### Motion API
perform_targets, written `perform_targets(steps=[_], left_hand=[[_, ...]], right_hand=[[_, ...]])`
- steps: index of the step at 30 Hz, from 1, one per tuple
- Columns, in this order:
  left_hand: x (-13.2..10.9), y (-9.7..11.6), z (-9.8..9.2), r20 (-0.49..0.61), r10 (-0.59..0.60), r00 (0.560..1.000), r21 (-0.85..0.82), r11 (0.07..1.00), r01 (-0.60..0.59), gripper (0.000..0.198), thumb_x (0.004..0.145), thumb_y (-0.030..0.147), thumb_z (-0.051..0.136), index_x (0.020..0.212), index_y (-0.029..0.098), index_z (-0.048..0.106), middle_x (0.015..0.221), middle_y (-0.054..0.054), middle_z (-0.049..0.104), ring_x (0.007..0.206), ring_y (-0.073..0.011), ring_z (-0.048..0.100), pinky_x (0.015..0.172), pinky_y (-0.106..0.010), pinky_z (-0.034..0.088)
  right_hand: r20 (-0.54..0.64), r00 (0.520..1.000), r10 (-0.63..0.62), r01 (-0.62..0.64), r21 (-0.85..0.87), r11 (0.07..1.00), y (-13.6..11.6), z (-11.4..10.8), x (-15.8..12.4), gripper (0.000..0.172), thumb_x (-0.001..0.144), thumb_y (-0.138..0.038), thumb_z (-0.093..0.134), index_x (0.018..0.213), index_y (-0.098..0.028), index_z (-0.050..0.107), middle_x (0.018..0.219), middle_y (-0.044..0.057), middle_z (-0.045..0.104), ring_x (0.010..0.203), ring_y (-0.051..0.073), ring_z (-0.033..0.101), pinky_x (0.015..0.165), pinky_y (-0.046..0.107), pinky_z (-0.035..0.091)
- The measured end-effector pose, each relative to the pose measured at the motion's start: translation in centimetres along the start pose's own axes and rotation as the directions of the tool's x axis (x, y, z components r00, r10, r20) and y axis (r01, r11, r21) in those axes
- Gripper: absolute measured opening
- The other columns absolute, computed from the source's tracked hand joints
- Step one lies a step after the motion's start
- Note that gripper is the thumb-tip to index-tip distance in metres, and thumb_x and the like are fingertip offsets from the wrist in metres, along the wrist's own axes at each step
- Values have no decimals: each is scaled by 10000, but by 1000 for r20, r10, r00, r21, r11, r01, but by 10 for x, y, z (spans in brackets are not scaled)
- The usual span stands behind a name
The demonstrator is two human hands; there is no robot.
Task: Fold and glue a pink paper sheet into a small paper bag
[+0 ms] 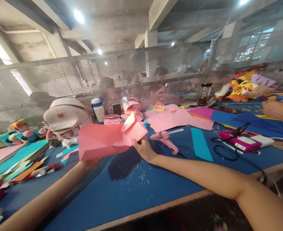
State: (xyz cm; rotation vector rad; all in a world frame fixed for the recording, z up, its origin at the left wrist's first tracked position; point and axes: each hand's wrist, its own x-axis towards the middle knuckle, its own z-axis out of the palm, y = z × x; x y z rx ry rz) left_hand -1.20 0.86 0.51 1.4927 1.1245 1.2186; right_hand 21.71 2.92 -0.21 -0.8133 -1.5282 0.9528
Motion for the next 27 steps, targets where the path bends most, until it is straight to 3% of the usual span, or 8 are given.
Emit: perform_targets(steps=[3, 7, 10, 12, 15, 20, 23, 27], left_hand=[[-8, -9, 9, 75, 61, 995, -192, 980, -45, 512, 793, 471, 718, 1224, 238, 568, 1276, -92, 597, 1158, -259, 608, 971, -471, 504], [-17, -15, 23, 281, 124, 952, -331, 943, -26, 1049, 642, 323, 871, 1482, 407, 248, 1541, -103, 355, 1365, -308, 432, 1099, -494, 381], [-21, -9, 30, 193, 182, 964, -347, 932, -107, 1218, 613, 338, 888, 1510, 439, 69, 1603, -87, 222, 1412, -295, 359, 1106, -463, 377], [-22, -3, 30, 81, 162, 983, -326, 937, -128, 1118, 595, 421, 881, 1494, 352, 220, 1543, -114, 354, 1374, -312, 413, 1071, -446, 421], [-23, 5, 25, -34, 60, 998, -251, 966, -66, 776, 605, 476, 853, 1246, 157, 552, 1277, -168, 619, 1238, -353, 546, 1031, -454, 451], [-23, 14, 19, -156, 26, 987, -302, 950, -72, 607, 676, 444, 804, 1170, 161, 595, 1194, -126, 670, 1118, -308, 627, 933, -392, 518], [-20, 15, 17, -148, 20, 989, -328, 942, -68, 533, 706, 433, 788, 1128, 157, 613, 1111, -105, 695, 1007, -257, 668, 859, -336, 539], [-16, 8, 13, -171, -24, 985, -336, 941, -35, 468, 693, 441, 800, 1029, 161, 631, 985, -64, 716, 854, -199, 689, 778, -302, 543]], right_hand=[[-26, 998, 50, -49, 52, 997, 2, 4, -2, 464, 844, -588, 506, 608, -242, 306, 512, -62, 283, 473, 95, 274, 452, 256, 293], [20, 995, 97, -99, 89, 991, 4, 12, -9, 511, 843, -654, 470, 614, -234, 290, 521, -75, 277, 461, 71, 246, 447, 235, 247], [95, 988, 123, -129, 67, 989, 5, 17, -15, 494, 823, -650, 508, 630, -223, 351, 529, -70, 324, 473, 75, 277, 450, 232, 256], [153, 979, 132, -138, 32, 990, 6, 18, -18, 455, 829, -598, 543, 635, -209, 406, 540, -54, 387, 485, 83, 323, 461, 239, 289], [229, 966, 121, -117, -31, 993, 5, 19, -23, 329, 818, -466, 618, 686, -184, 513, 604, -18, 504, 549, 114, 439, 530, 258, 376], [368, 929, 50, 13, -167, 986, -5, 15, -30, 213, 802, -364, 647, 859, -160, 631, 817, 35, 635, 727, 163, 552, 686, 282, 454], [620, 785, 1, 179, -229, 957, -16, 11, -33, 262, 848, -405, 606, 918, -163, 677, 790, 21, 637, 700, 144, 560, 655, 243, 451], [881, 473, -14, 361, -179, 915, -25, 7, -44, 265, 896, -413, 568, 974, -206, 715, 732, -14, 647, 607, 95, 539, 554, 179, 389]])
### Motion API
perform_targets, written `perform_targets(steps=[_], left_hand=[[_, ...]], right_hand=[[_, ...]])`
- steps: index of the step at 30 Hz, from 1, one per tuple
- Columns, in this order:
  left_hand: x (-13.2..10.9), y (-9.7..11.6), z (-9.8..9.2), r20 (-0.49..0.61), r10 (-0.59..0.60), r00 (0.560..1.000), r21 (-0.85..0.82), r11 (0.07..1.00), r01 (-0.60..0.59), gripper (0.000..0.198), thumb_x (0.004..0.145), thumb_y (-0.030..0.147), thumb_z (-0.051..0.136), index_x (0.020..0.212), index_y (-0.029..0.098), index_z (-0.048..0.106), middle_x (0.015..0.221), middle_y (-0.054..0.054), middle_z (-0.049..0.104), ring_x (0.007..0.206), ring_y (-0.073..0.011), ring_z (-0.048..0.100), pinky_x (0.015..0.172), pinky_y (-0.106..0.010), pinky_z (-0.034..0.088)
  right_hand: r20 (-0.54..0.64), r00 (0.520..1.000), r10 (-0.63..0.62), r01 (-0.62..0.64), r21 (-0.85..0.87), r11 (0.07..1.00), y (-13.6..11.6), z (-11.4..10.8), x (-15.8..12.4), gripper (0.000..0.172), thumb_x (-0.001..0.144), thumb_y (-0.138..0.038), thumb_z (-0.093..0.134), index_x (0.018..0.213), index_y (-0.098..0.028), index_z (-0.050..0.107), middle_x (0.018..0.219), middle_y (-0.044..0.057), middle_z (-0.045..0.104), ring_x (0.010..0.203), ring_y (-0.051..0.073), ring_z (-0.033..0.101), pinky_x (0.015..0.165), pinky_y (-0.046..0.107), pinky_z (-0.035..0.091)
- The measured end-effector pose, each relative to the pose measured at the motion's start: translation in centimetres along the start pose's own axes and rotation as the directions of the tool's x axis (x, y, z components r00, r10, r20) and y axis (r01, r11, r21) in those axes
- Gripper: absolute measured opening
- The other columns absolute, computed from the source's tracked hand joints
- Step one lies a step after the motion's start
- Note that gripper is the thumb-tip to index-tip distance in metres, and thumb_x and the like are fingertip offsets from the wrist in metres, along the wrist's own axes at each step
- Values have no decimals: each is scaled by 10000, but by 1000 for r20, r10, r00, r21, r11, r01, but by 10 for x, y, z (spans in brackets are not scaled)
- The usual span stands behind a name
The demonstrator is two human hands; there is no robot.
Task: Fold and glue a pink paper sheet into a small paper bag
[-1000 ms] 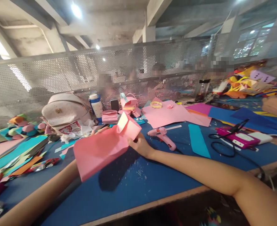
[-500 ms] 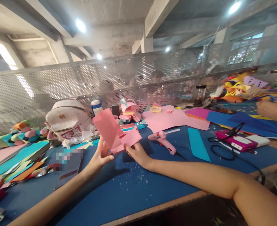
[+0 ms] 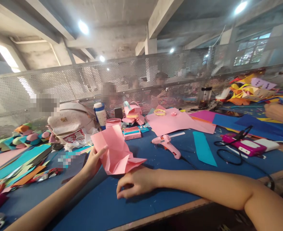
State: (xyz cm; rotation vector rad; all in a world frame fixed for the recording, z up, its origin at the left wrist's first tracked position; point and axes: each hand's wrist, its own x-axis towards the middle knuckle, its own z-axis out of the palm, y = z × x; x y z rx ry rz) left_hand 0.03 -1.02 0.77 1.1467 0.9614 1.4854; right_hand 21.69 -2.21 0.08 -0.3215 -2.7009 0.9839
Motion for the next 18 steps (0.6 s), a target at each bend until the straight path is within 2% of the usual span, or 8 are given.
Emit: perform_targets(steps=[3, 5, 8, 11, 13, 16, 17, 18], left_hand=[[2, -7, -4, -12, 2, 1000, 27, 1000, -1, 419, 693, 434, 806, 953, 151, 639, 886, -47, 714, 761, -168, 675, 723, -277, 533], [3, -11, -7, -14, 13, 1000, 55, 998, -12, 398, 692, 424, 811, 916, 143, 641, 831, -39, 704, 717, -155, 659, 688, -261, 519], [3, -11, -11, 0, 49, 999, 92, 995, -48, 425, 681, 439, 816, 939, 148, 645, 871, -49, 708, 762, -174, 663, 706, -267, 515], [4, 2, -12, 42, 103, 994, 134, 985, -108, 591, 613, 511, 840, 1061, 178, 647, 1019, -79, 706, 974, -252, 657, 852, -325, 515], [4, 15, -10, 112, 212, 971, 207, 950, -232, 740, 601, 585, 820, 1205, 215, 607, 1152, -104, 670, 1153, -301, 588, 987, -374, 463], [-1, 35, -8, 252, 470, 846, 289, 797, -530, 868, 706, 624, 731, 1436, 288, 402, 1372, -124, 537, 1310, -324, 469, 1080, -447, 393], [-5, 40, -9, 265, 598, 756, 319, 686, -654, 862, 729, 584, 734, 1457, 304, 369, 1399, -115, 511, 1317, -323, 461, 1074, -466, 401], [-12, 43, -10, 276, 728, 628, 369, 523, -768, 828, 740, 520, 751, 1452, 320, 379, 1399, -96, 510, 1300, -316, 476, 1054, -474, 423]], right_hand=[[75, 964, -254, 260, -91, 961, -7, 16, -5, 269, 926, -390, 493, 933, -214, 696, 746, -4, 694, 602, 91, 569, 512, 195, 357], [42, 904, -425, 424, -210, 881, -13, 27, -7, 298, 924, -367, 433, 790, -227, 659, 654, -12, 674, 540, 91, 554, 446, 237, 300], [-85, 789, -609, 554, -329, 764, -28, 28, -11, 328, 895, -320, 387, 637, -237, 572, 481, -29, 570, 391, 95, 438, 387, 294, 239], [-262, 743, -616, 550, -284, 785, -44, 5, -16, 259, 904, -285, 427, 784, -218, 647, 530, -21, 627, 471, 105, 554, 472, 266, 374], [-321, 800, -507, 447, -244, 861, -51, -19, -22, 258, 920, -249, 419, 877, -225, 672, 655, -1, 700, 533, 113, 601, 556, 255, 425], [-495, 848, -191, 121, -170, 978, -51, -49, -35, 311, 956, -269, 399, 797, -222, 662, 607, 1, 651, 529, 123, 572, 577, 258, 428], [-520, 844, -128, 53, -157, 986, -49, -55, -41, 331, 965, -282, 396, 765, -221, 653, 593, -2, 634, 518, 120, 558, 566, 254, 422], [-524, 847, -88, 2, -161, 987, -47, -59, -48, 356, 970, -292, 389, 730, -221, 642, 589, -2, 625, 522, 120, 554, 570, 253, 418]])
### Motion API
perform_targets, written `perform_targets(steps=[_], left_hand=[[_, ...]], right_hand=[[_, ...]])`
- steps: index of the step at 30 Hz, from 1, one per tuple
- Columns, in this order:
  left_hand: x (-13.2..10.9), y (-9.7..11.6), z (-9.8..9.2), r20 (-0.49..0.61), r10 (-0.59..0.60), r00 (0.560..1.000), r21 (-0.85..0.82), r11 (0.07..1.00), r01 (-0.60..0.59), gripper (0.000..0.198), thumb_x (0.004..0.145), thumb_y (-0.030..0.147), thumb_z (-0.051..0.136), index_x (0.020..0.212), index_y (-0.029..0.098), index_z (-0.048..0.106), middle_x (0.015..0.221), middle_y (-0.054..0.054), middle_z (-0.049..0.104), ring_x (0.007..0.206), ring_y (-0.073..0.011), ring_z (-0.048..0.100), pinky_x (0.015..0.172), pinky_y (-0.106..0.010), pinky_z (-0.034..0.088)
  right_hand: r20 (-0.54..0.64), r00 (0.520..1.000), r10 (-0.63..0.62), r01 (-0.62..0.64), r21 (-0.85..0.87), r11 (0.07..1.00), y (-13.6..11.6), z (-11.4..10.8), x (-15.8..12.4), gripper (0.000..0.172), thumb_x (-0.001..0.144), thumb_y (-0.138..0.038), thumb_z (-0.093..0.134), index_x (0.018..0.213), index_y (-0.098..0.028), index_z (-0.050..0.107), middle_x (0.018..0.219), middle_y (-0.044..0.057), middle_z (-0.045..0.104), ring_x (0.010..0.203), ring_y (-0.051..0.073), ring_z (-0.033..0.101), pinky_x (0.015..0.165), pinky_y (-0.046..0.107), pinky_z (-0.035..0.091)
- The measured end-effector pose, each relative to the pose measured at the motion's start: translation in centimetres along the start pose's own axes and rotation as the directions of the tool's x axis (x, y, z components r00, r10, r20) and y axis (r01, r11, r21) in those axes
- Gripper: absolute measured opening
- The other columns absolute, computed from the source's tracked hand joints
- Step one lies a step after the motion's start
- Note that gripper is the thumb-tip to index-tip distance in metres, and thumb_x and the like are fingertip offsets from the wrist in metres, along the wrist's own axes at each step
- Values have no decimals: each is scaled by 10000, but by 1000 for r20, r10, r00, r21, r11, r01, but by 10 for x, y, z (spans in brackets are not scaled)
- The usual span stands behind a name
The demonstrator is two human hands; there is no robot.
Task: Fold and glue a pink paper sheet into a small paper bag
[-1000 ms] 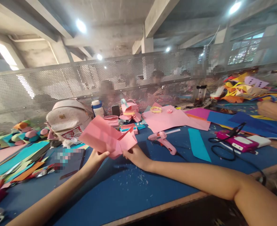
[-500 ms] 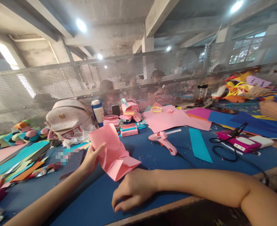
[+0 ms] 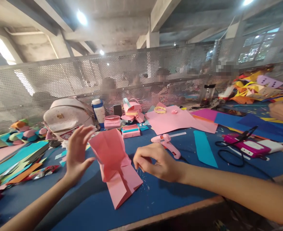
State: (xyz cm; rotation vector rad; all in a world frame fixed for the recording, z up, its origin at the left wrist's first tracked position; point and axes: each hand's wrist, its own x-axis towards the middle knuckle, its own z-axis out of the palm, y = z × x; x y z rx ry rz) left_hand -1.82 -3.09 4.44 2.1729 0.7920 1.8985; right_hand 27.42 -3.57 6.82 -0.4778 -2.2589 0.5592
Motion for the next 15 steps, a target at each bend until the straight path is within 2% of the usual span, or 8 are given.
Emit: perform_targets(steps=[2, 4, 6, 7, 8, 11, 13, 15], left_hand=[[-10, 18, -5, -9, 380, 925, 312, 880, -359, 698, 729, 350, 788, 1364, 348, 499, 1307, -44, 587, 1165, -277, 566, 957, -442, 496], [-26, 40, -5, 264, 562, 784, 457, 642, -615, 404, 769, 187, 731, 1134, 348, 665, 1140, 20, 680, 948, -192, 633, 852, -350, 530], [-40, 61, -1, 646, 544, 535, 304, 460, -835, 212, 801, 166, 693, 985, 267, 720, 1021, 24, 727, 815, -136, 647, 683, -244, 535], [-46, 69, 3, 760, 434, 484, 266, 472, -841, 167, 823, 176, 670, 977, 219, 719, 968, -3, 742, 750, -143, 648, 630, -258, 539], [-50, 75, 7, 793, 376, 480, 257, 508, -822, 153, 840, 185, 642, 975, 171, 712, 891, -31, 748, 661, -152, 638, 569, -278, 533], [-57, 74, 16, 785, 242, 570, 317, 635, -705, 236, 893, 205, 539, 1044, 79, 669, 894, -124, 743, 640, -197, 657, 543, -327, 543], [-59, 66, 20, 778, 197, 596, 338, 669, -662, 285, 914, 160, 449, 1095, 46, 637, 992, -169, 730, 712, -223, 681, 581, -346, 560], [-61, 59, 24, 772, 183, 609, 364, 658, -659, 307, 907, 97, 391, 1098, 35, 623, 1043, -179, 721, 747, -234, 689, 605, -350, 566]], right_hand=[[94, 994, 48, -40, -86, 995, 4, -10, -12, 383, 972, -301, 393, 685, -223, 635, 597, 5, 630, 561, 127, 566, 599, 257, 414], [247, 958, 147, -88, -234, 968, 8, -17, -27, 369, 964, -324, 431, 680, -228, 647, 620, 12, 651, 600, 140, 585, 634, 271, 405], [325, 891, 317, -181, -387, 904, 10, -26, -44, 369, 957, -371, 462, 671, -238, 655, 622, 16, 663, 601, 153, 597, 636, 285, 394], [316, 854, 413, -255, -437, 863, 12, -31, -53, 393, 954, -395, 466, 644, -240, 652, 604, 19, 662, 587, 160, 603, 622, 292, 388], [293, 803, 519, -360, -456, 814, 15, -38, -61, 414, 951, -416, 471, 622, -239, 649, 590, 23, 664, 573, 164, 610, 614, 295, 392], [118, 654, 747, -631, -460, 625, 26, -61, -85, 465, 923, -506, 494, 580, -228, 643, 538, 60, 647, 518, 181, 606, 569, 309, 399], [-47, 620, 784, -699, -488, 523, 39, -76, -100, 450, 888, -567, 525, 616, -224, 629, 627, 93, 673, 549, 197, 605, 546, 323, 386], [-173, 628, 759, -727, -479, 492, 54, -86, -110, 371, 860, -581, 563, 793, -232, 669, 803, 121, 706, 681, 221, 634, 588, 330, 413]])
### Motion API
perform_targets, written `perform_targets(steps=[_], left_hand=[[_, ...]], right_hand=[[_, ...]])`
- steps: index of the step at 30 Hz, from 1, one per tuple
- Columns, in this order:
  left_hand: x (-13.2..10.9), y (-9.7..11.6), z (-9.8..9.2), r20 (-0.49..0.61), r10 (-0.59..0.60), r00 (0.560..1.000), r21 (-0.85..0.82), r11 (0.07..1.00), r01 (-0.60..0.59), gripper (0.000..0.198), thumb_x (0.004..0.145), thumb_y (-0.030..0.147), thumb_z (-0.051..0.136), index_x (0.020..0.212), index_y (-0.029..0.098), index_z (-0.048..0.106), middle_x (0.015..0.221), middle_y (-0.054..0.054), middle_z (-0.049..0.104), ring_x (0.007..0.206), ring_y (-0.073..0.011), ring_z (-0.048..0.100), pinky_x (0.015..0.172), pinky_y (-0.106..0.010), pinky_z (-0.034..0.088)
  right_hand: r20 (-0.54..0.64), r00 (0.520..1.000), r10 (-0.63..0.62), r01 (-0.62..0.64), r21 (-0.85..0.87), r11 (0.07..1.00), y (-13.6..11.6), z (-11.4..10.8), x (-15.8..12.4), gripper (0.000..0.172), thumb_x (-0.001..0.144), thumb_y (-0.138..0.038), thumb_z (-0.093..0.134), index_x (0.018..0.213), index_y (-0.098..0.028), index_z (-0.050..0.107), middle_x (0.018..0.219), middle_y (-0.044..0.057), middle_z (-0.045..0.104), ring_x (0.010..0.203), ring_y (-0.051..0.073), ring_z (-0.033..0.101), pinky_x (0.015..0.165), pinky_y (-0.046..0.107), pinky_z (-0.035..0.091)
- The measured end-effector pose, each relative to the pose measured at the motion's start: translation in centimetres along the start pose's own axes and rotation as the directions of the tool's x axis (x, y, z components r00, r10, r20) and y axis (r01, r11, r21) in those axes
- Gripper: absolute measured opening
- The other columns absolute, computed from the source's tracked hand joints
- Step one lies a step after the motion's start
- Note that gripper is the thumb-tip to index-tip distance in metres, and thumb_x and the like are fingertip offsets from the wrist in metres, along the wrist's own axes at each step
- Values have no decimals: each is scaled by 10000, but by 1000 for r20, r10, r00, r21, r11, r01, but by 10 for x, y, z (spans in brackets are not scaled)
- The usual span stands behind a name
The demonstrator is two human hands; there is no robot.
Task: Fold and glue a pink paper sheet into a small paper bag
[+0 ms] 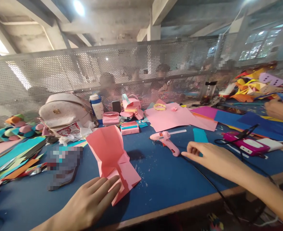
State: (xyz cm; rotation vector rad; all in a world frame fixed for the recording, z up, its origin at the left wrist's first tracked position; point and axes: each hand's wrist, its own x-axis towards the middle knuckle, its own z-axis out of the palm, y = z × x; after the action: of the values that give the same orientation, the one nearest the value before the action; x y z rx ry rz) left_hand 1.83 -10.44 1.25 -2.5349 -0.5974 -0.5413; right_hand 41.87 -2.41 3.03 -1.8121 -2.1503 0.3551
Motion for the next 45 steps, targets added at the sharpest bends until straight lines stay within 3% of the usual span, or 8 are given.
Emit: perform_targets(steps=[3, 10, 17, 22, 27, 30, 36, 45], left_hand=[[3, 4, 12, 14, -28, 1000, 63, 998, 27, 305, 905, 68, 380, 1096, 44, 616, 1062, -174, 717, 765, -245, 694, 608, -349, 567], [10, 16, 24, 68, -93, 993, 100, 991, 86, 306, 910, 63, 358, 1094, 73, 602, 1083, -155, 713, 776, -232, 702, 623, -330, 577], [14, 12, 23, 162, -146, 976, 111, 985, 129, 360, 934, 74, 330, 1166, 80, 605, 1101, -126, 709, 902, -242, 695, 739, -336, 585], [11, 10, 27, 115, -117, 986, 131, 986, 102, 390, 937, 66, 299, 1119, 68, 644, 1131, -125, 703, 952, -241, 681, 815, -336, 568], [13, 14, 32, 136, -162, 977, 143, 979, 143, 367, 915, 71, 372, 1182, 67, 623, 1081, -103, 701, 921, -248, 674, 781, -357, 569], [16, 16, 32, 152, -163, 975, 131, 981, 144, 351, 902, 85, 408, 1175, 65, 627, 1082, -102, 693, 907, -244, 669, 765, -348, 572], [18, 23, 26, 168, -153, 974, 153, 980, 128, 359, 869, 148, 502, 1202, 87, 619, 1166, -105, 682, 810, -226, 676, 634, -320, 583], [6, 35, 13, 185, -100, 978, 176, 982, 67, 509, 828, 266, 603, 1281, 36, 564, 1196, -188, 679, 832, -255, 707, 577, -292, 580]], right_hand=[[-4, 1000, -28, 29, 160, 987, 17, 8, 15, 422, 855, -566, 564, 1079, -219, 654, 1016, 148, 695, 868, 236, 644, 700, 326, 464], [160, 980, -120, 70, 285, 956, 2, 31, 47, 652, 801, -554, 594, 1304, -140, 574, 939, 104, 724, 764, 242, 653, 678, 324, 484], [170, 974, -149, 78, 362, 929, -14, 35, 56, 439, 745, -365, 571, 1099, -138, 697, 938, 84, 724, 691, 220, 631, 589, 287, 470], [161, 977, -143, 65, 414, 908, -39, 18, 35, 434, 885, -490, 493, 1021, -141, 712, 943, 105, 714, 687, 179, 604, 574, 255, 464], [147, 969, -200, 138, 351, 926, -57, 10, 8, 457, 848, -582, 550, 1059, -228, 747, 1156, 99, 698, 1036, 312, 644, 911, 382, 517], [151, 960, -233, 174, 326, 929, -68, 10, -3, 450, 841, -555, 583, 1179, -284, 704, 1269, 74, 659, 1149, 351, 610, 985, 422, 498], [296, 847, -441, 287, 443, 849, -113, 8, -12, 474, 929, -450, 520, 1377, -296, 550, 1340, 40, 612, 1205, 273, 586, 1080, 389, 410], [144, 810, -568, 513, 296, 806, -162, 32, -1, 312, 897, -356, 579, 1166, -241, 689, 1167, 58, 710, 1062, 262, 663, 924, 341, 493]])
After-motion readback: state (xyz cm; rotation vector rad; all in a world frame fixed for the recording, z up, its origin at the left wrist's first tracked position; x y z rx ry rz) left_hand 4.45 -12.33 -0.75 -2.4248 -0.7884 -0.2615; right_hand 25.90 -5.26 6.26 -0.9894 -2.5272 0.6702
